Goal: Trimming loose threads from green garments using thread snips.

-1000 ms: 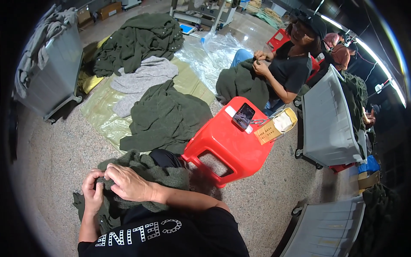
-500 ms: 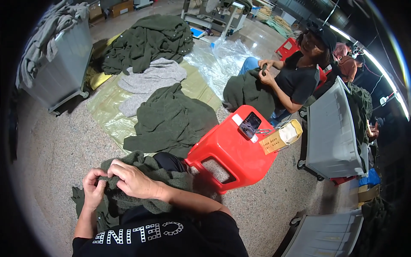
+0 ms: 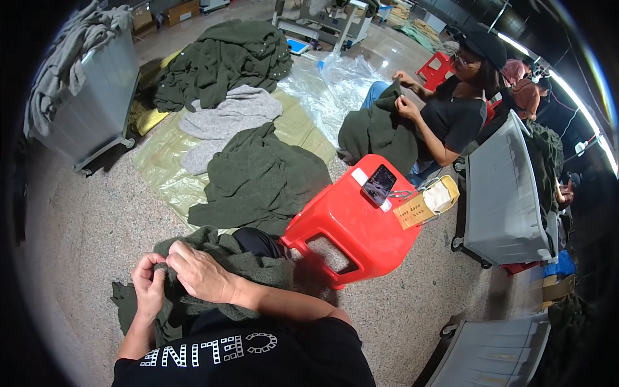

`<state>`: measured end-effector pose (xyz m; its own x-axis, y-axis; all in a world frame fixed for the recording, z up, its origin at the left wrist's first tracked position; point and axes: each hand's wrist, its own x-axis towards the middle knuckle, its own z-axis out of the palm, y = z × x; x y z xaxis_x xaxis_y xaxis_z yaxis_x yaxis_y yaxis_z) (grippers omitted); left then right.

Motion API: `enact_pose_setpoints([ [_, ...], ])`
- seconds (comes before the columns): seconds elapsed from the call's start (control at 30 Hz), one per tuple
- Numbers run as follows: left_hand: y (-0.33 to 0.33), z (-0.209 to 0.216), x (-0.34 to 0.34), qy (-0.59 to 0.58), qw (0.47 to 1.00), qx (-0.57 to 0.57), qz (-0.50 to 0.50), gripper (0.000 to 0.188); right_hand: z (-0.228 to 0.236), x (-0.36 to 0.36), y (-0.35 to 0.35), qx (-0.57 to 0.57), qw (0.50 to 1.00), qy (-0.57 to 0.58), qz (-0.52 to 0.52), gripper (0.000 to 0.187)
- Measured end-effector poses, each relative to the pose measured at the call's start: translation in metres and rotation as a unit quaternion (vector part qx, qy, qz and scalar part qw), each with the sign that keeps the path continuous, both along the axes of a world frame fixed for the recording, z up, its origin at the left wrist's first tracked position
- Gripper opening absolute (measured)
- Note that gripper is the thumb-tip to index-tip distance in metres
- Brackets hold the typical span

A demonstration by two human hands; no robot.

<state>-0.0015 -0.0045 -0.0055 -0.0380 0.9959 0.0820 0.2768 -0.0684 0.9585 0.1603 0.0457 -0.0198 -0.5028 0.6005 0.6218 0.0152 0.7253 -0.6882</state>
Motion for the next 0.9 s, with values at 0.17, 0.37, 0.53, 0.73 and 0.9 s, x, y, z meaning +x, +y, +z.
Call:
enact_pose_setpoints([
  [0.17,-0.003,0.000,-0.005,-0.126,0.991,-0.051,-0.011,0.023,0.003,0.005,0.012,-0.091,0.995,0.035,-0.013,0.022],
  [0.37,0.026,0.011,-0.006,-0.070,0.986,-0.034,-0.148,0.012,0.010,0.018,0.018,-0.090,0.994,0.012,0.056,0.035],
  [0.53,0.021,-0.003,0.000,-0.178,0.976,-0.076,-0.101,0.007,0.000,0.008,0.016,-0.051,0.997,-0.002,0.064,0.040],
  [0.73,0.012,-0.033,0.009,-0.490,0.835,-0.248,-0.028,0.006,-0.012,0.002,0.007,0.113,0.992,-0.062,-0.015,0.036],
  [0.9,0.008,-0.023,0.007,-0.230,0.973,0.013,-0.005,0.005,-0.009,0.000,0.005,0.080,0.996,-0.011,-0.048,0.034],
])
